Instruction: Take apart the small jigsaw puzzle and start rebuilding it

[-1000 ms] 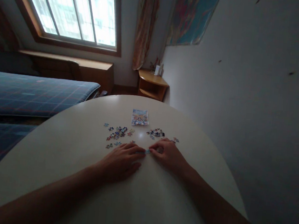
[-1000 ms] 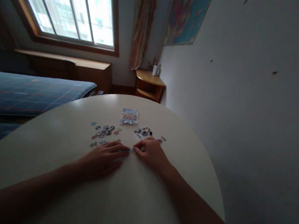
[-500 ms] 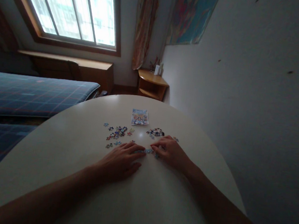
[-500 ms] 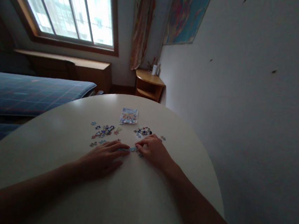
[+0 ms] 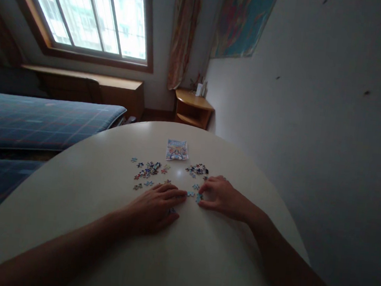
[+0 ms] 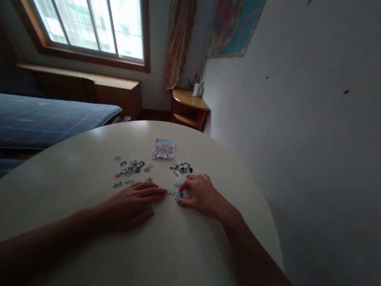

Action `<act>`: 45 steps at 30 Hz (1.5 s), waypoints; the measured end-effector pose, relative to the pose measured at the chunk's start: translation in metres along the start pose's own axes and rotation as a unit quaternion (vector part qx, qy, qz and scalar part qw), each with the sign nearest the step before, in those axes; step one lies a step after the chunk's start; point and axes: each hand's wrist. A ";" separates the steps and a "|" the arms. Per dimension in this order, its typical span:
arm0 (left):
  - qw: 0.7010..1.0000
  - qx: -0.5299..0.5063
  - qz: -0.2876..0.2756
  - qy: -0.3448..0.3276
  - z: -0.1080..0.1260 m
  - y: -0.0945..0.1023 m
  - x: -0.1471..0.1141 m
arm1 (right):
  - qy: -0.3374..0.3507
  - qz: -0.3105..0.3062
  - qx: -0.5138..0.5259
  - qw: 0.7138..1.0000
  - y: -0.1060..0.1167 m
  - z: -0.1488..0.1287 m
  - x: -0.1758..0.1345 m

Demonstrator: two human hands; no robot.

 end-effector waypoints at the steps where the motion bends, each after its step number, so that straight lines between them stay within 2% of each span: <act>1: 1.000 0.000 -0.001 -0.001 0.000 0.000 0.000 | 0.001 -0.001 0.001 1.000 0.000 0.000 0.000; 17: 1.000 0.010 -0.029 0.002 0.007 0.006 0.001 | 0.013 0.024 0.016 1.000 -0.008 0.005 0.001; 22: 1.000 0.005 -0.018 -0.002 0.008 0.007 0.001 | 0.036 0.042 0.008 0.998 -0.010 0.002 0.002; 45: 1.000 0.006 -0.017 -0.002 0.008 0.006 0.002 | 0.048 0.053 0.013 0.997 -0.008 0.002 0.005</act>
Point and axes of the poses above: each hand's wrist, its own x-axis towards the middle knuckle, its own y-axis out of the back of the hand, z = x × y, and after that the axes turned 10 degrees about -y, right-handed
